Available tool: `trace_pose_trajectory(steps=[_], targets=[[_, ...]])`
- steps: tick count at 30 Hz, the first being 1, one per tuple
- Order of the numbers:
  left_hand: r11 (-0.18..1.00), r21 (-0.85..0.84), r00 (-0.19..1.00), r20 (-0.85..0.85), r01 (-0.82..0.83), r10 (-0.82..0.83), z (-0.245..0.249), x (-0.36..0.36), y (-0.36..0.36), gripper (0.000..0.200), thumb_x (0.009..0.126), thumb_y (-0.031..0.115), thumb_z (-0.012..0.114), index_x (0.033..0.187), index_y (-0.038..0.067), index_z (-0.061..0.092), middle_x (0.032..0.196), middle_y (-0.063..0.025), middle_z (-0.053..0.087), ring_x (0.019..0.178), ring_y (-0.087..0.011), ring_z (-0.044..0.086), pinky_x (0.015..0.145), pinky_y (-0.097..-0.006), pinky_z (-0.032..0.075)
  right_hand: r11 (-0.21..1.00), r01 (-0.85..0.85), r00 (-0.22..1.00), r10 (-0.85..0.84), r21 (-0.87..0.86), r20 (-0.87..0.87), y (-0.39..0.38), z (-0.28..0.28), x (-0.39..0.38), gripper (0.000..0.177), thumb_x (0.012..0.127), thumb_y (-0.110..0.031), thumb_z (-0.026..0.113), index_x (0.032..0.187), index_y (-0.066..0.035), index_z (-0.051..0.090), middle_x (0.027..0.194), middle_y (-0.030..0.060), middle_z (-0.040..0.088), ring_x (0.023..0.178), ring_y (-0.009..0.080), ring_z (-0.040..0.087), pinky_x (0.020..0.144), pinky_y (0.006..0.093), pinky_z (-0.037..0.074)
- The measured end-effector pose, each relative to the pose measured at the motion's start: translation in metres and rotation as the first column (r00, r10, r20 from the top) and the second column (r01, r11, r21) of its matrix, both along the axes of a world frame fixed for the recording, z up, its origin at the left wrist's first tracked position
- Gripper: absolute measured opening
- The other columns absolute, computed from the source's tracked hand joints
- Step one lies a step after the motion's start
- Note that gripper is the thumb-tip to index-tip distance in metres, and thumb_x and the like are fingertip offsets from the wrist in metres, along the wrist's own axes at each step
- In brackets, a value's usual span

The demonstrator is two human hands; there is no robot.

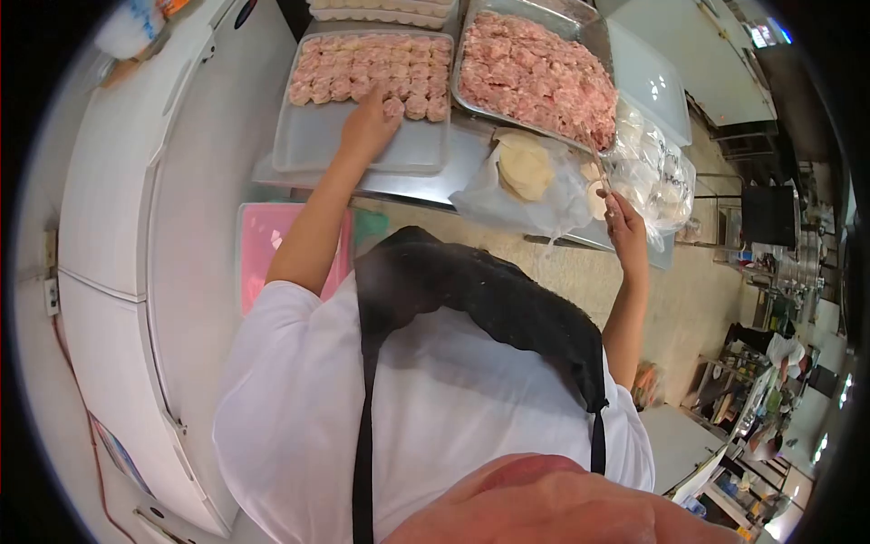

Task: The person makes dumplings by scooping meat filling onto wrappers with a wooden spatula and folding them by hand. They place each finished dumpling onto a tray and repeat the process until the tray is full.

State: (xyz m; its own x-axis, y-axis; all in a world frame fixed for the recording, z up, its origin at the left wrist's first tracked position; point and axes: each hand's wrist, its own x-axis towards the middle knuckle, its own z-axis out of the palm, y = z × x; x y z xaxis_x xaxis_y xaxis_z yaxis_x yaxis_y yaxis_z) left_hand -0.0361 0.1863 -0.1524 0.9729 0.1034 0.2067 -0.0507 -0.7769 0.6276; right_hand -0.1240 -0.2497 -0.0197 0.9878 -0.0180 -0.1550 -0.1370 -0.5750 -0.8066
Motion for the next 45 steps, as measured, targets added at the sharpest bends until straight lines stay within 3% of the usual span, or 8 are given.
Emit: trace_pose_trajectory(steps=[10, 17, 24, 30, 34, 37, 40, 45], targets=[[0.999, 0.019, 0.999, -0.008, 0.045, -0.045, 0.011, 0.009, -0.024, 0.073, 0.077, 0.014, 0.065, 0.140, 0.001, 0.030, 0.128, -0.0272, 0.048, 0.113, -0.0398, 0.051, 0.095, -0.0432, 0.043, 0.693, -0.193, 0.888, 0.425, -0.694, 0.177, 0.007, 0.019, 0.081, 0.036, 0.094, -0.034, 0.050, 0.083, -0.001, 0.061, 0.082, 0.0218, 0.062, 0.079, 0.0401, 0.059, 0.068, 0.0476, 0.046], [0.949, 0.243, 0.967, 0.202, -0.201, 0.153, 0.055, -0.026, -0.090, 0.044, 0.081, 0.012, 0.061, 0.122, 0.001, 0.052, 0.121, -0.0214, 0.055, 0.111, -0.0364, 0.053, 0.095, -0.0414, 0.042, 0.565, -0.314, 0.647, 0.715, -0.763, 0.264, 0.025, -0.037, 0.163, 0.027, 0.089, -0.026, 0.052, 0.081, -0.003, 0.063, 0.078, 0.0167, 0.065, 0.075, 0.0353, 0.064, 0.064, 0.0464, 0.050], [0.965, -0.026, 0.950, 0.188, 0.260, -0.251, 0.033, -0.015, -0.207, 0.019, 0.083, 0.017, 0.061, 0.096, 0.005, 0.066, 0.095, -0.0119, 0.062, 0.094, -0.0307, 0.057, 0.083, -0.0394, 0.046, 0.267, -0.273, 0.559, 0.826, -0.924, 0.073, 0.011, 0.059, 0.178, 0.021, 0.086, -0.024, 0.054, 0.078, -0.007, 0.064, 0.079, 0.0128, 0.065, 0.072, 0.0300, 0.065, 0.060, 0.0422, 0.051], [0.989, 0.043, 0.972, 0.181, 0.144, -0.150, 0.045, -0.020, -0.206, 0.017, 0.081, 0.018, 0.065, 0.090, 0.003, 0.065, 0.093, -0.0105, 0.062, 0.092, -0.0310, 0.057, 0.081, -0.0387, 0.046, 0.422, -0.247, 0.247, 0.898, -0.872, 0.365, 0.056, 0.004, 0.196, 0.014, 0.074, -0.017, 0.058, 0.067, -0.006, 0.065, 0.065, 0.0117, 0.063, 0.064, 0.0277, 0.066, 0.052, 0.0388, 0.052], [0.980, -0.177, 0.986, 0.154, 0.091, -0.064, 0.054, -0.033, -0.193, 0.017, 0.083, 0.018, 0.065, 0.087, 0.001, 0.063, 0.088, -0.0074, 0.062, 0.089, -0.0247, 0.058, 0.079, -0.0345, 0.046, 0.481, -0.304, 0.328, 0.863, -0.822, 0.384, 0.067, -0.026, 0.176, 0.013, 0.072, -0.014, 0.056, 0.068, -0.005, 0.065, 0.066, 0.0151, 0.063, 0.064, 0.0301, 0.065, 0.052, 0.0408, 0.051], [0.494, -0.852, 0.963, -0.252, -0.172, -0.099, 0.044, -0.038, -0.173, 0.021, 0.088, 0.021, 0.062, 0.090, 0.001, 0.062, 0.092, -0.0034, 0.062, 0.090, -0.0168, 0.058, 0.078, -0.0298, 0.045, 0.494, -0.380, 0.362, 0.857, -0.782, 0.366, 0.070, -0.035, 0.164, 0.015, 0.073, -0.014, 0.055, 0.071, -0.003, 0.066, 0.068, 0.0177, 0.063, 0.066, 0.0320, 0.065, 0.054, 0.0418, 0.051], [0.758, -0.649, 0.992, -0.043, 0.060, -0.116, 0.029, -0.036, -0.166, 0.024, 0.091, 0.024, 0.059, 0.101, 0.003, 0.060, 0.096, -0.0013, 0.061, 0.090, -0.0119, 0.057, 0.079, -0.0264, 0.045, 0.554, -0.456, 0.480, 0.812, -0.696, 0.333, 0.070, -0.043, 0.160, 0.021, 0.081, -0.020, 0.054, 0.078, -0.004, 0.066, 0.073, 0.0191, 0.064, 0.070, 0.0344, 0.065, 0.060, 0.0431, 0.051], [0.309, -0.951, 0.952, -0.083, 0.013, -0.294, 0.044, -0.019, -0.145, 0.029, 0.091, 0.021, 0.058, 0.113, 0.001, 0.057, 0.103, -0.0057, 0.063, 0.089, -0.0117, 0.059, 0.080, -0.0260, 0.047, 0.808, -0.498, 0.767, 0.580, -0.315, 0.274, 0.065, -0.038, 0.156, 0.032, 0.093, -0.032, 0.053, 0.096, -0.002, 0.065, 0.073, 0.0148, 0.063, 0.072, 0.0294, 0.063, 0.066, 0.0420, 0.047]])
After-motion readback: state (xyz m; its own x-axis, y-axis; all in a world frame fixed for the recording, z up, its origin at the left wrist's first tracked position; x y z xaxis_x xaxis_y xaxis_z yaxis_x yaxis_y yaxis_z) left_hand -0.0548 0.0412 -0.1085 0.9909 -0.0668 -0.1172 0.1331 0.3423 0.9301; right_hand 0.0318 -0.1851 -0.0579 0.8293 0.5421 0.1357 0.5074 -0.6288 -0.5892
